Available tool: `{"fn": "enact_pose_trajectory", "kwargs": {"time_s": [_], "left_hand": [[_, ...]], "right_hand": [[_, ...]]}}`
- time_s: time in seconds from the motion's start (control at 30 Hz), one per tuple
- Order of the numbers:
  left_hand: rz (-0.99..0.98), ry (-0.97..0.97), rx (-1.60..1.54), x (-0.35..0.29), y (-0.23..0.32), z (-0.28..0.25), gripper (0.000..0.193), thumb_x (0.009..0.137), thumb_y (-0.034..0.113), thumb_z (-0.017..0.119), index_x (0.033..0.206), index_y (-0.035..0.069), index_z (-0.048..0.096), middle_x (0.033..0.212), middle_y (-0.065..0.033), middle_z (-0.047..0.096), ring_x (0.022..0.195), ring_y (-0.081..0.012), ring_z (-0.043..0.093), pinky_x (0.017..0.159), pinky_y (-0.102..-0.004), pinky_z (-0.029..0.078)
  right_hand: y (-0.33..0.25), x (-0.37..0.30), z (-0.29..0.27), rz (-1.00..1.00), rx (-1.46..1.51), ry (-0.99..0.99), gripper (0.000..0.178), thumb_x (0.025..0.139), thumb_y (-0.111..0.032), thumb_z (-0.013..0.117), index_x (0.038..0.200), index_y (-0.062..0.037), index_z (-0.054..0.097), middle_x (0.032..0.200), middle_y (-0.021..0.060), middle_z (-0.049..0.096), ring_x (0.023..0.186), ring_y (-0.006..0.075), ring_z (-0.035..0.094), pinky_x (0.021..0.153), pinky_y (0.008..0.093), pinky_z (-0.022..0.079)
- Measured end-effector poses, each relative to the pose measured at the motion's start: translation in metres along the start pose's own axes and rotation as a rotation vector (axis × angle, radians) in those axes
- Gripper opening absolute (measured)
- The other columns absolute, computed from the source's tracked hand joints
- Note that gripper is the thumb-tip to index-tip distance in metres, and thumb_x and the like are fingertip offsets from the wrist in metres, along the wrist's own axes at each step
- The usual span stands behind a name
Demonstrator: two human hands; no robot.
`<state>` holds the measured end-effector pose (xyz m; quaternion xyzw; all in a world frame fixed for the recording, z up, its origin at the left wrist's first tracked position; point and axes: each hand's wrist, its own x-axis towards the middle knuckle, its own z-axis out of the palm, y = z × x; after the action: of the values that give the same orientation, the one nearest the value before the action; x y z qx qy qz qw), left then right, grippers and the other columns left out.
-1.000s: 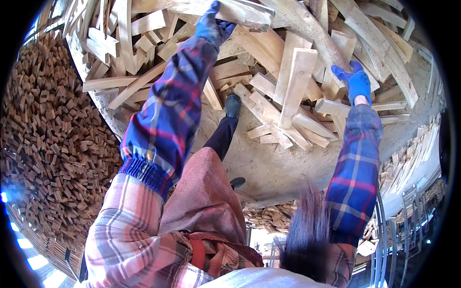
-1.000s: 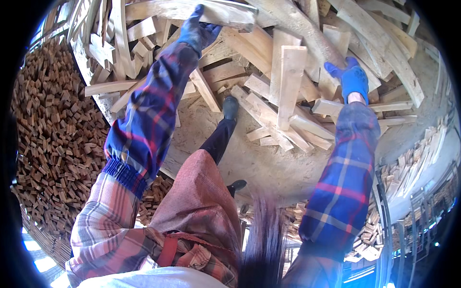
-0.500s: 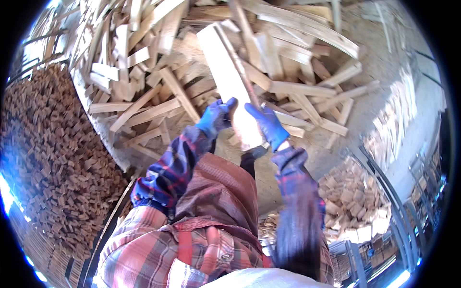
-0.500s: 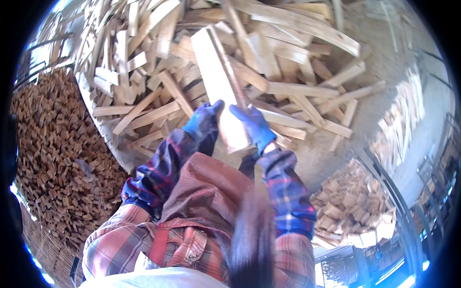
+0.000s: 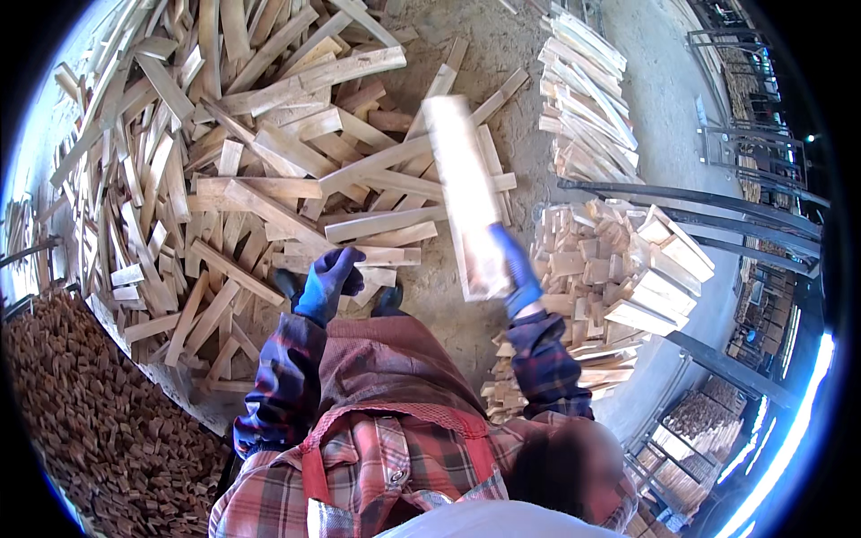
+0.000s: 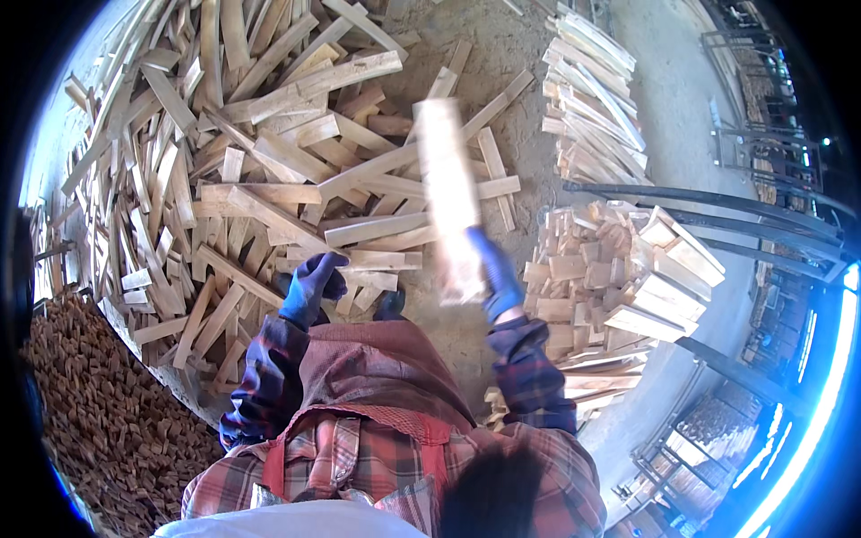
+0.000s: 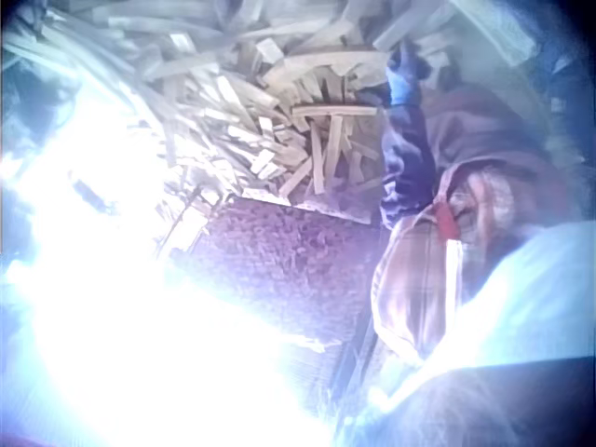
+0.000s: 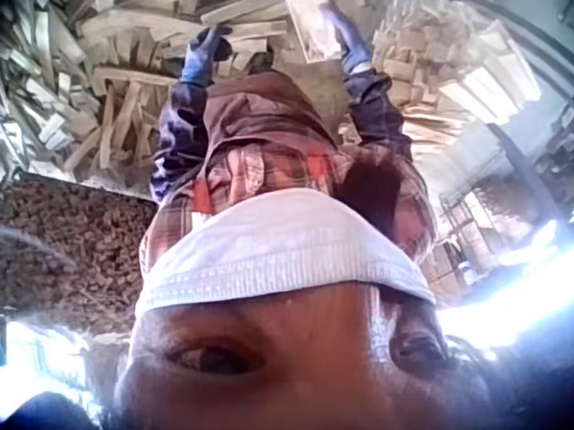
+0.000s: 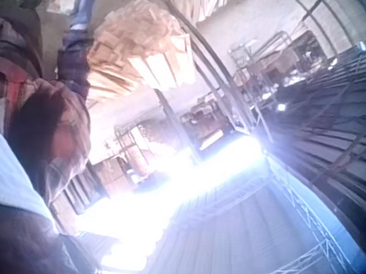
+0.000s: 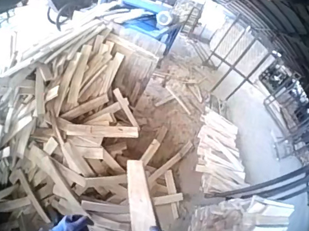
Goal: The person repeatedly picks up individual wooden planks from a large pile on the floor, briefly inspects them, and places them into a separate, organized stack. The task involves continuous handling of the planks one at a time.
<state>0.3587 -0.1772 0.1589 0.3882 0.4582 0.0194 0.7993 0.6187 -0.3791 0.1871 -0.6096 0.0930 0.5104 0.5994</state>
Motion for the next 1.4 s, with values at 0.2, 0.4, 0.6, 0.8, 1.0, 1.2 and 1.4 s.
{"fn": "enact_pose_trajectory", "kwargs": {"time_s": [0.2, 0.4, 0.6, 0.8, 1.0, 1.2, 1.4], "left_hand": [[-0.065, 0.215, -0.116, -0.019, -0.061, -0.028, 0.024, 0.089, 0.028, 0.063, 0.094, 0.004, 0.064, 0.07, -0.0011, 0.06, 0.06, -0.0106, 0.056, 0.056, -0.0242, 0.046], [-0.082, 0.108, 0.002, -0.016, -0.109, -0.082, 0.022, 0.091, 0.025, 0.061, 0.093, 0.003, 0.064, 0.073, -0.0004, 0.06, 0.065, -0.0089, 0.054, 0.061, -0.0243, 0.046], [-0.172, 0.155, -0.185, 0.016, -0.073, -0.167, 0.028, 0.091, 0.026, 0.061, 0.108, 0.003, 0.062, 0.085, -0.0028, 0.064, 0.075, -0.012, 0.06, 0.069, -0.025, 0.05], [-0.186, 0.452, -0.434, 0.06, -0.049, -0.272, 0.028, 0.093, 0.02, 0.057, 0.114, 0.0, 0.058, 0.096, -0.0068, 0.063, 0.083, -0.0134, 0.062, 0.075, -0.0258, 0.051], [-0.209, 0.595, -0.464, 0.061, -0.065, -0.361, 0.027, 0.094, 0.022, 0.057, 0.115, 0.005, 0.057, 0.088, -0.0042, 0.064, 0.079, -0.0105, 0.062, 0.07, -0.0249, 0.05], [-0.194, 0.565, -0.425, 0.067, -0.055, -0.375, 0.029, 0.092, 0.018, 0.057, 0.113, -0.003, 0.056, 0.088, -0.0066, 0.064, 0.079, -0.0124, 0.061, 0.07, -0.0249, 0.049], [-0.222, 0.412, -0.451, 0.076, -0.026, -0.351, 0.032, 0.094, 0.026, 0.057, 0.116, 0.003, 0.056, 0.093, -0.0067, 0.065, 0.081, -0.0151, 0.064, 0.071, -0.027, 0.05]], "right_hand": [[-0.202, 0.102, -0.029, -0.42, 0.467, 0.192, 0.052, 0.089, -0.038, 0.059, 0.128, -0.0049, 0.048, 0.119, 0.0117, 0.057, 0.109, 0.0232, 0.054, 0.095, 0.0369, 0.044], [-0.085, 0.2, 0.101, -0.198, 0.075, -0.353, 0.025, 0.091, -0.034, 0.057, 0.105, -0.0136, 0.06, 0.105, 0.0054, 0.064, 0.093, 0.0161, 0.062, 0.077, 0.0311, 0.05], [0.101, 0.251, 0.315, 0.3, -0.442, -0.314, 0.034, 0.087, -0.032, 0.064, 0.112, -0.0098, 0.06, 0.099, 0.0063, 0.067, 0.085, 0.0174, 0.064, 0.073, 0.032, 0.052], [0.161, 0.477, 0.494, -0.582, -1.447, -0.508, 0.04, 0.08, -0.031, 0.064, 0.102, 0.0024, 0.06, 0.098, 0.028, 0.061, 0.093, 0.0462, 0.058, 0.081, 0.0474, 0.047], [0.201, 0.55, 0.589, -0.69, -1.561, -0.157, 0.051, 0.071, -0.041, 0.07, 0.11, -0.0081, 0.064, 0.107, 0.0191, 0.065, 0.099, 0.0342, 0.062, 0.085, 0.0405, 0.05], [0.151, 0.493, 0.55, -0.845, -1.162, -0.33, 0.034, 0.075, -0.032, 0.072, 0.077, -0.0003, 0.06, 0.069, 0.0171, 0.057, 0.065, 0.0329, 0.055, 0.065, 0.0408, 0.046], [-0.198, 0.481, 0.439, -0.699, -0.57, 0.113, 0.044, 0.084, -0.024, 0.07, 0.118, -0.0003, 0.056, 0.097, 0.0107, 0.062, 0.085, 0.0197, 0.061, 0.072, 0.0291, 0.053]]}}
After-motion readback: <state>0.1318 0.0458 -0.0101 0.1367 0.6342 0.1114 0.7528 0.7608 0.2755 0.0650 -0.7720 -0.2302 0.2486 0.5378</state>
